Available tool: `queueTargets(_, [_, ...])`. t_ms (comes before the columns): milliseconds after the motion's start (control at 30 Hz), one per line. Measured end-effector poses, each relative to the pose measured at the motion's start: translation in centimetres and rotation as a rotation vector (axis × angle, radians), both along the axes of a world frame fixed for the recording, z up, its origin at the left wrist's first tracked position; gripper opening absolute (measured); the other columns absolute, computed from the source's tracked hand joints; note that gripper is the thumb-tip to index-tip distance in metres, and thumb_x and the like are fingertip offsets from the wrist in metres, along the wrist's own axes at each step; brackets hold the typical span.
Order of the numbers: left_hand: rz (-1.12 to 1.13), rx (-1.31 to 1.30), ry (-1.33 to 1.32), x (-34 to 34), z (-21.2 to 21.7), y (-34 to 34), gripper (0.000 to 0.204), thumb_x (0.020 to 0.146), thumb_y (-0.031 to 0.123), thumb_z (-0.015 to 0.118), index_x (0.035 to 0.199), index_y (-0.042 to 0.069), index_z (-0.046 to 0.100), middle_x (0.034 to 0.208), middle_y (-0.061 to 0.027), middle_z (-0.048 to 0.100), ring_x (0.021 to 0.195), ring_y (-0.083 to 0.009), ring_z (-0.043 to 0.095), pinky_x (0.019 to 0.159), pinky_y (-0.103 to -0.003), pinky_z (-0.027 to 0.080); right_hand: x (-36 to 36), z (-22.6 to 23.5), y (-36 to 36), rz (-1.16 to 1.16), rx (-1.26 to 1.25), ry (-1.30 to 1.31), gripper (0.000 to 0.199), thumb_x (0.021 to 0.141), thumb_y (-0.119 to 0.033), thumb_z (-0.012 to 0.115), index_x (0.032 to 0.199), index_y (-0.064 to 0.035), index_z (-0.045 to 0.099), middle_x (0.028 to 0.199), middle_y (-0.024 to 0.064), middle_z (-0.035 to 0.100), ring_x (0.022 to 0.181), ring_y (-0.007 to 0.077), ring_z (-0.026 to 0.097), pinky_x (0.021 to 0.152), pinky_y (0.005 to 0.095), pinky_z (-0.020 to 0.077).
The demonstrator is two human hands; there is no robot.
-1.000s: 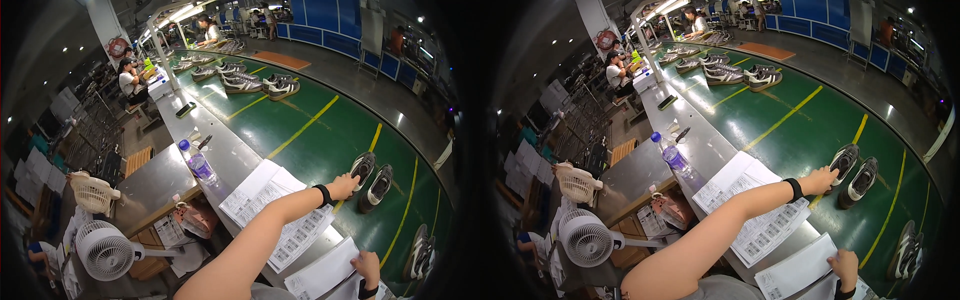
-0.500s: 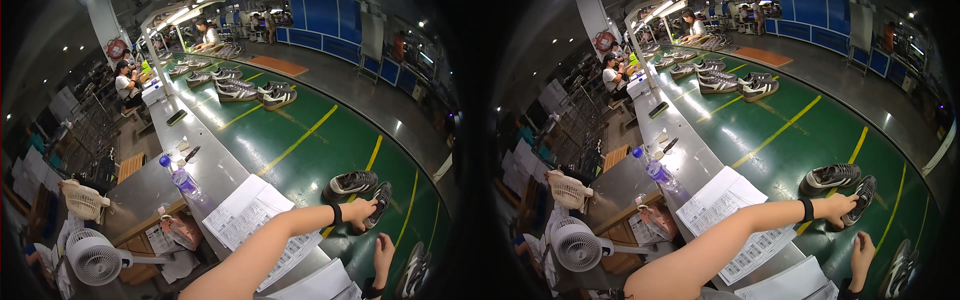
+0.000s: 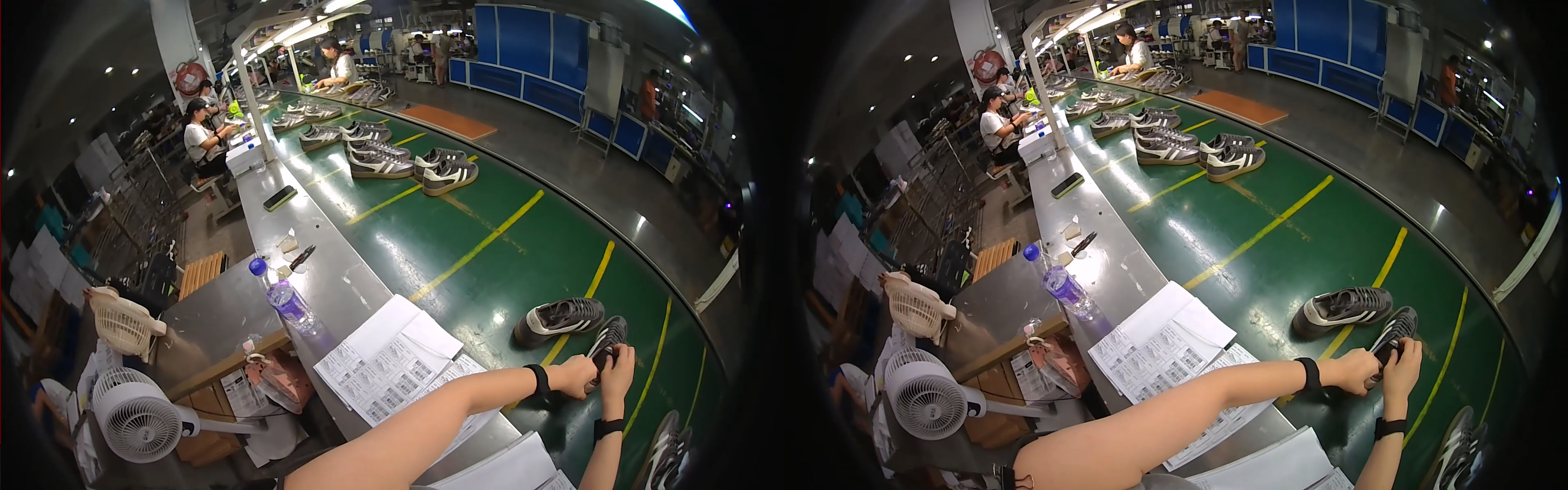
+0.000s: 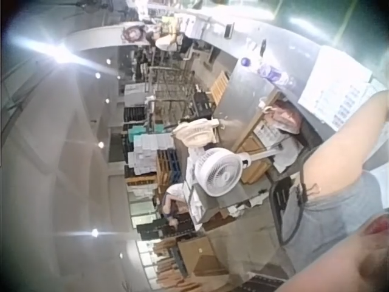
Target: Checking shoes on a conveyor belt and matching them with paperwork.
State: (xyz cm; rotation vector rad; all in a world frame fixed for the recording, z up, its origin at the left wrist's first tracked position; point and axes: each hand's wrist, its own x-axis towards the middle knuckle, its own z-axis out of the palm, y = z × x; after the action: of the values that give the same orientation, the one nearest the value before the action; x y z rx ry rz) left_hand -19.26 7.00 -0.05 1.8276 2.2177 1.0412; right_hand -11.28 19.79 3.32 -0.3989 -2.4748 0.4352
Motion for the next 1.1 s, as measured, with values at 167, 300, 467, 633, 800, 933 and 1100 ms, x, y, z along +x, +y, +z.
queueTargets(167, [-0.136, -0.135, 0.051, 3.1, 1.7, -4.3, 0.025, 0.050, 0.022, 0.075, 0.066, 0.005, 0.068, 0.070, -0.0154, 0.066, 0.069, -0.0365, 0.066, 0.064, -0.043, 0.053, 4.2, 0.4, -2.3, 0.075, 0.137, -0.021, 0.028, 0.074, 0.003, 0.062, 0.101, -0.0022, 0.060, 0.092, 0.0123, 0.055, 0.089, 0.0329, 0.056, 0.077, 0.0408, 0.0461])
queueTargets(300, [-0.130, -0.083, 0.062, 3.9, -0.7, -5.4, 0.025, 0.049, 0.023, 0.075, 0.064, 0.005, 0.067, 0.069, -0.0146, 0.066, 0.067, -0.0359, 0.065, 0.064, -0.044, 0.053, 4.7, 0.5, -4.4, 0.178, 0.510, 0.007, 0.019, 0.074, 0.000, 0.058, 0.092, 0.0058, 0.063, 0.083, 0.0126, 0.055, 0.082, 0.0289, 0.053, 0.068, 0.0388, 0.0427])
queueTargets(467, [-0.159, -0.217, 0.033, 3.8, 0.0, -5.0, 0.024, 0.049, 0.024, 0.075, 0.062, 0.006, 0.066, 0.067, -0.0145, 0.065, 0.066, -0.0353, 0.064, 0.061, -0.043, 0.052, 4.0, 1.0, -3.6, 0.344, 0.672, -0.123, 0.020, 0.070, -0.002, 0.056, 0.087, 0.0068, 0.062, 0.081, 0.0134, 0.053, 0.082, 0.0289, 0.052, 0.070, 0.0386, 0.0428])
queueTargets(633, [-0.182, -0.198, 0.069, 4.2, -0.3, -4.2, 0.025, 0.049, 0.026, 0.075, 0.060, 0.006, 0.065, 0.065, -0.0143, 0.063, 0.065, -0.0350, 0.063, 0.059, -0.043, 0.051, 4.5, -0.1, -2.5, 0.347, 0.636, -0.112, 0.018, 0.070, -0.001, 0.058, 0.086, 0.0057, 0.060, 0.082, 0.0134, 0.052, 0.084, 0.0293, 0.052, 0.070, 0.0394, 0.0434])
queueTargets(800, [-0.187, -0.128, 0.078, 3.7, -0.8, -4.5, 0.027, 0.048, 0.028, 0.075, 0.060, 0.006, 0.065, 0.064, -0.0142, 0.062, 0.064, -0.0347, 0.063, 0.059, -0.043, 0.050, 5.0, 0.8, -4.6, 0.180, 0.141, 0.019, 0.031, 0.067, 0.007, 0.062, 0.097, 0.0017, 0.055, 0.093, 0.0151, 0.051, 0.095, 0.0347, 0.053, 0.080, 0.0421, 0.0456])
queueTargets(933, [-0.240, -0.155, 0.069, 3.9, 1.7, -3.5, 0.028, 0.048, 0.029, 0.075, 0.060, 0.006, 0.066, 0.061, -0.0143, 0.062, 0.062, -0.0344, 0.063, 0.058, -0.042, 0.050, 6.2, -0.1, -3.2, 0.051, 0.000, 0.045, 0.043, 0.067, 0.008, 0.065, 0.107, -0.0018, 0.052, 0.107, 0.0163, 0.051, 0.106, 0.0380, 0.052, 0.090, 0.0430, 0.0444])
queueTargets(1100, [-0.254, -0.099, -0.129, 7.5, 9.2, -5.0, 0.031, 0.050, 0.030, 0.074, 0.059, 0.002, 0.064, 0.058, -0.0172, 0.062, 0.060, -0.0355, 0.064, 0.056, -0.041, 0.052, 10.0, 5.4, -4.5, 0.060, -0.154, -0.052, 0.034, 0.070, -0.001, 0.068, 0.103, -0.0002, 0.058, 0.099, 0.0174, 0.058, 0.100, 0.0373, 0.055, 0.089, 0.0434, 0.0447])
